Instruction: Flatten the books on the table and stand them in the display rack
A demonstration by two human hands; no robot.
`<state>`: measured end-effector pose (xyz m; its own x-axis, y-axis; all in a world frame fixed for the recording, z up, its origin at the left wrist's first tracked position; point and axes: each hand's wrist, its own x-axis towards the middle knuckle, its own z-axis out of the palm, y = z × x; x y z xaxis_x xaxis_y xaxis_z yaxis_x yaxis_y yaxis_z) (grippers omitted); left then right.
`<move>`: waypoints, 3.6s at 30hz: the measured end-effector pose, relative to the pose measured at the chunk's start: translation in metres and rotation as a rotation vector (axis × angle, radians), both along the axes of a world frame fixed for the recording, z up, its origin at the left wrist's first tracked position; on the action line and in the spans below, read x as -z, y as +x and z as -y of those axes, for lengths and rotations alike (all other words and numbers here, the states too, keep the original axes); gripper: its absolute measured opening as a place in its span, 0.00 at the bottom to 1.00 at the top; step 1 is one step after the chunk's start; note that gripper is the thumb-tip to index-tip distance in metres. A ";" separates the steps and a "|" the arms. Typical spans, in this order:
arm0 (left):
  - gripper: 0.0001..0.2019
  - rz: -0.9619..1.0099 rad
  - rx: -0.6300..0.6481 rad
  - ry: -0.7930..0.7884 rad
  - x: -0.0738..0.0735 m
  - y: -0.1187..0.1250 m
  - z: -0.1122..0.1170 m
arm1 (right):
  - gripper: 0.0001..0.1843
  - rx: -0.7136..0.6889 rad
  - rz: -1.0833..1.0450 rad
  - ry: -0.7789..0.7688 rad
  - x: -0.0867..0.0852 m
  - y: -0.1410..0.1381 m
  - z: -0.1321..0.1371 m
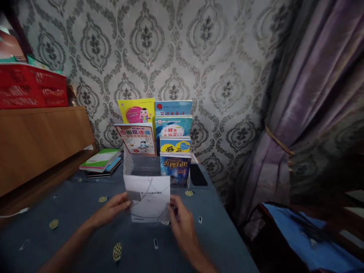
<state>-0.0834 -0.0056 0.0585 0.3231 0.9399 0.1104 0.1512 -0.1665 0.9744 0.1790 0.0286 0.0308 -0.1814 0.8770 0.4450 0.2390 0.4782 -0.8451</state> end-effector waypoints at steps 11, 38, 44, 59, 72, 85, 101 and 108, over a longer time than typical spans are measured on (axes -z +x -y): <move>0.23 -0.164 -0.072 -0.017 0.033 -0.021 0.005 | 0.15 -0.130 0.066 -0.070 0.017 -0.019 -0.008; 0.15 -0.210 -0.451 0.395 -0.016 -0.073 -0.108 | 0.07 -0.080 0.209 0.295 -0.039 -0.098 -0.130; 0.07 -0.401 -0.646 0.592 -0.079 -0.081 -0.137 | 0.07 0.012 0.206 0.446 -0.104 -0.111 -0.152; 0.06 -0.716 -0.838 0.635 -0.107 -0.088 -0.188 | 0.09 0.085 0.366 0.543 -0.141 -0.125 -0.200; 0.11 -0.954 -0.891 0.467 -0.102 -0.073 -0.184 | 0.28 0.086 0.284 0.650 -0.131 -0.116 -0.207; 0.13 -1.090 -0.954 0.361 -0.107 -0.058 -0.173 | 0.37 0.041 0.222 0.648 -0.115 -0.119 -0.197; 0.14 -1.122 -0.950 0.357 -0.107 -0.055 -0.168 | 0.38 -0.002 0.167 0.640 -0.093 -0.118 -0.175; 0.15 -1.117 -0.937 0.357 -0.107 -0.053 -0.165 | 0.35 -0.017 0.186 0.638 -0.082 -0.114 -0.173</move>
<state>-0.1367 0.1590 0.1650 -0.2938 0.8253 0.4822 0.9527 0.2118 0.2179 0.0647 0.2014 0.1133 -0.3165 0.4481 0.8361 0.3413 0.8761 -0.3404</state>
